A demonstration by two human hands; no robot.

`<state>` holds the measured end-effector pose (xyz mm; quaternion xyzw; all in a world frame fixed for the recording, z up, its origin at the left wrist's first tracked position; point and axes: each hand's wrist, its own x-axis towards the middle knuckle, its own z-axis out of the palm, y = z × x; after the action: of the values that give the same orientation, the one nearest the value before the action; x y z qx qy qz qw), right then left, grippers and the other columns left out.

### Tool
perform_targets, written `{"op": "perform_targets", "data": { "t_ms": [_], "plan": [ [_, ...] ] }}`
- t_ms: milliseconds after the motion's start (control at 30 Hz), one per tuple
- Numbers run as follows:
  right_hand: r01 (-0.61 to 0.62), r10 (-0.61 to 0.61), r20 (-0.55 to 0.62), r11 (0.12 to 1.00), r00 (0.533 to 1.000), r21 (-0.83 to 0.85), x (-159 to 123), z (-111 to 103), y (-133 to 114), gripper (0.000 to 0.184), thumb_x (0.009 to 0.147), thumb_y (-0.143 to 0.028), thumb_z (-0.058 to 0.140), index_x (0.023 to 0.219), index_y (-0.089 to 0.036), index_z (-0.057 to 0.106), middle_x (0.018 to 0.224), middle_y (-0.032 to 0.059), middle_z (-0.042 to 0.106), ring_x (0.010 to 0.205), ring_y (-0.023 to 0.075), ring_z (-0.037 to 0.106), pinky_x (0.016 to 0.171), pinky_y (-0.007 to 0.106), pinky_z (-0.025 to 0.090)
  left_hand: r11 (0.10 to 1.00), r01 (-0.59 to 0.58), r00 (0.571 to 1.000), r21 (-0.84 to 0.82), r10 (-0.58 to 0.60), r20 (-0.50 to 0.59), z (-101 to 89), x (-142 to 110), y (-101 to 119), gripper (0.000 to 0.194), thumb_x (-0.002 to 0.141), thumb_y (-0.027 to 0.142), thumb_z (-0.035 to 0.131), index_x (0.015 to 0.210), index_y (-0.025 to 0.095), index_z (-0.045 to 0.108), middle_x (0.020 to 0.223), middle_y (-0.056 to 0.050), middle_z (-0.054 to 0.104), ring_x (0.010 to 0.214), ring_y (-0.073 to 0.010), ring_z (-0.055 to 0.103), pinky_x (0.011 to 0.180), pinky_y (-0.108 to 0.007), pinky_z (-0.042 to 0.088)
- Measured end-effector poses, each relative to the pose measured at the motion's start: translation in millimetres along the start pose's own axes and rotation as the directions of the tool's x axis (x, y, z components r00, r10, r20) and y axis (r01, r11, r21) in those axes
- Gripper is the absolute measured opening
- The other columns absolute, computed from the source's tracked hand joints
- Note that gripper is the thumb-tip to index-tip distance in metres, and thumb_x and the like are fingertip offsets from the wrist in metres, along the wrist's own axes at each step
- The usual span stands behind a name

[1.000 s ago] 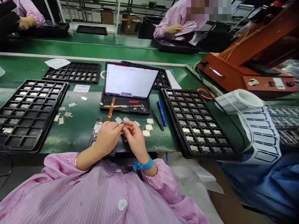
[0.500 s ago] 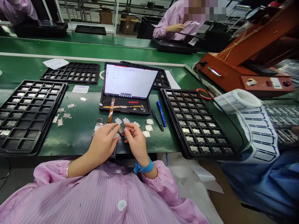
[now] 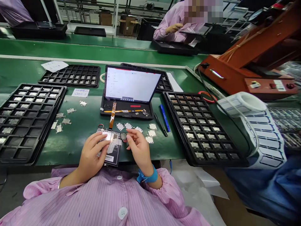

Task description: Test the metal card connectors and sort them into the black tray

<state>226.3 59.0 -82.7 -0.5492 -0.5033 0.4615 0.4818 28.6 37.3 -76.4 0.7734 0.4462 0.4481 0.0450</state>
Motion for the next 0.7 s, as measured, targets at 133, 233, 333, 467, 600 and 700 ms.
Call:
{"op": "perform_targets", "data": {
  "t_ms": [133, 233, 333, 467, 600, 700],
  "plan": [
    [0.002, -0.002, 0.000, 1.000, 1.000, -0.013, 0.2, 0.2, -0.8, 0.027, 0.090, -0.035, 0.057, 0.112, -0.021, 0.061, 0.091, 0.0048, 0.065, 0.078, 0.0176, 0.069, 0.049, 0.023, 0.052, 1.000, 0.008, 1.000, 0.004, -0.008, -0.008, -0.3, -0.3, 0.1, 0.023, 0.087, 0.005, 0.061, 0.106, 0.018, 0.066, 0.114, -0.008, 0.068, 0.116, -0.0245, 0.058, 0.099, -0.045, 0.050],
    [0.002, -0.002, -0.001, 1.000, 1.000, -0.014, 0.4, 0.6, -0.7, 0.026, 0.090, -0.035, 0.057, 0.112, -0.021, 0.061, 0.091, 0.0044, 0.065, 0.078, 0.0172, 0.069, 0.049, 0.022, 0.052, 1.000, 0.007, 1.000, 0.011, -0.007, -0.008, -0.1, -0.6, -0.2, 0.022, 0.087, 0.006, 0.062, 0.105, 0.019, 0.066, 0.114, -0.008, 0.068, 0.116, -0.0250, 0.058, 0.099, -0.045, 0.050],
    [0.009, -0.009, -0.001, 1.000, 1.000, -0.009, 0.0, 0.8, -0.7, 0.026, 0.090, -0.034, 0.058, 0.112, -0.022, 0.061, 0.091, 0.0041, 0.066, 0.077, 0.0168, 0.068, 0.049, 0.022, 0.052, 1.000, 0.010, 1.000, 0.019, -0.010, -0.002, -0.1, -0.6, -0.1, 0.022, 0.088, 0.008, 0.061, 0.105, 0.020, 0.066, 0.114, -0.008, 0.068, 0.115, -0.0254, 0.059, 0.099, -0.047, 0.051],
    [0.009, -0.009, -0.001, 1.000, 1.000, -0.005, -0.7, 0.7, -1.6, 0.025, 0.090, -0.034, 0.058, 0.112, -0.022, 0.061, 0.092, 0.0046, 0.066, 0.078, 0.0167, 0.068, 0.050, 0.023, 0.053, 1.000, 0.016, 1.000, 0.022, -0.017, 0.015, -0.4, -0.5, 0.3, 0.022, 0.088, 0.008, 0.060, 0.106, 0.021, 0.065, 0.114, -0.008, 0.068, 0.116, -0.0258, 0.059, 0.099, -0.048, 0.051],
    [0.008, -0.008, -0.005, 1.000, 1.000, -0.002, -1.0, 0.7, -2.7, 0.025, 0.090, -0.034, 0.058, 0.111, -0.022, 0.061, 0.092, 0.0048, 0.066, 0.077, 0.0167, 0.068, 0.050, 0.023, 0.053, 1.000, 0.007, 1.000, 0.021, -0.007, 0.014, -0.1, -0.7, 0.1, 0.023, 0.088, 0.008, 0.060, 0.106, 0.020, 0.065, 0.114, -0.008, 0.068, 0.116, -0.0258, 0.058, 0.099, -0.048, 0.051],
    [0.011, -0.011, -0.005, 1.000, 1.000, -0.005, -1.0, 0.7, -3.0, 0.025, 0.090, -0.034, 0.058, 0.111, -0.022, 0.061, 0.092, 0.0047, 0.066, 0.077, 0.0167, 0.068, 0.049, 0.023, 0.052, 1.000, 0.007, 1.000, 0.025, -0.007, 0.020, 0.1, -0.9, -0.3, 0.023, 0.088, 0.007, 0.060, 0.106, 0.020, 0.065, 0.114, -0.008, 0.068, 0.116, -0.0258, 0.058, 0.099, -0.048, 0.051]
  ]
}}
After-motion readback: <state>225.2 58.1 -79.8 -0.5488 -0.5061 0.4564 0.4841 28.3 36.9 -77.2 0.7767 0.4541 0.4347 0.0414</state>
